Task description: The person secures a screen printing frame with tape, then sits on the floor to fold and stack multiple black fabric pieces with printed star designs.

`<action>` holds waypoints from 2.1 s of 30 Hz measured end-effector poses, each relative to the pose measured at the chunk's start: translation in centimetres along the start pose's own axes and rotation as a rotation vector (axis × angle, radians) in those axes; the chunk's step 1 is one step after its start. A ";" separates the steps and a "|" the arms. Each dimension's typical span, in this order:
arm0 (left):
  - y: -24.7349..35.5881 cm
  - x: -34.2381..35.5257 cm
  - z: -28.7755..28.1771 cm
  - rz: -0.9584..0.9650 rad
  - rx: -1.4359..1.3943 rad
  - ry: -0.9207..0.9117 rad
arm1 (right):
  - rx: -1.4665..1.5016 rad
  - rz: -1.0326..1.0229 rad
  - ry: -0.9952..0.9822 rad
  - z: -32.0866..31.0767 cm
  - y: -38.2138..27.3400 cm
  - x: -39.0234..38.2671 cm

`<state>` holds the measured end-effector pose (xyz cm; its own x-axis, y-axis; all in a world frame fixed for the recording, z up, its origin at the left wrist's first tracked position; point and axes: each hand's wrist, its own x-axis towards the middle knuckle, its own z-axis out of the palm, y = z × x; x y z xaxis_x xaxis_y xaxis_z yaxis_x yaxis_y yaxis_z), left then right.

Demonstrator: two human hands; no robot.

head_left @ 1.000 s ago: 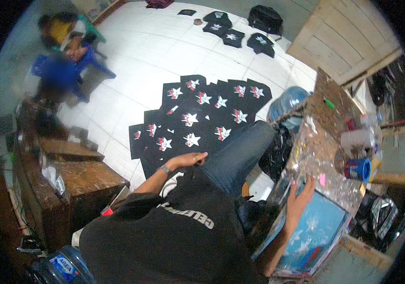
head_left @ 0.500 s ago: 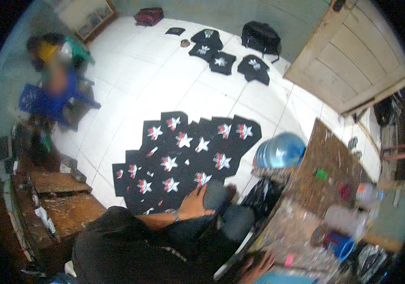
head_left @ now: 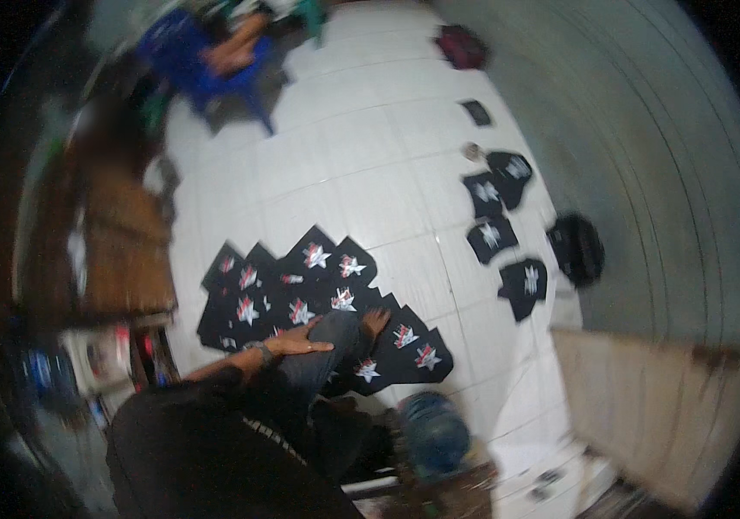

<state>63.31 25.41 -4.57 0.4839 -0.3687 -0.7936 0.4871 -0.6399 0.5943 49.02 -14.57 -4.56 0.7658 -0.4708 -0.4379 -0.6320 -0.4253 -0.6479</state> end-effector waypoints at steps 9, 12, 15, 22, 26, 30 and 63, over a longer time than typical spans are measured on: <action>6.5 3.1 -3.9 -0.255 -0.602 0.295 | 0.125 0.757 -0.667 2.0 -4.6 23.5; 8.7 6.7 -5.7 -0.361 -0.777 0.241 | -0.090 0.534 -0.930 6.6 -17.5 35.9; 15.4 4.0 -6.3 -0.341 -1.002 0.342 | -0.486 -0.197 -1.052 9.6 -24.2 43.4; 24.3 14.9 0.5 -0.425 -1.280 0.832 | -1.295 -0.550 -1.380 14.4 -48.8 44.4; 24.5 19.6 -10.5 -0.768 -1.384 1.009 | -1.695 -0.660 -1.245 29.6 -57.8 42.7; 18.1 29.5 -13.4 -0.976 -1.297 1.254 | -1.966 -0.787 -1.750 48.2 -59.4 52.3; -8.6 66.0 -6.7 -0.813 -0.726 1.674 | -0.980 -0.874 -1.885 85.6 -33.7 60.9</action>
<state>95.97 11.10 -61.17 -0.0978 0.9697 -0.2238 0.8441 0.2000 0.4975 127.09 37.26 -62.75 -0.3601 0.7261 -0.5857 0.4000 -0.4470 -0.8001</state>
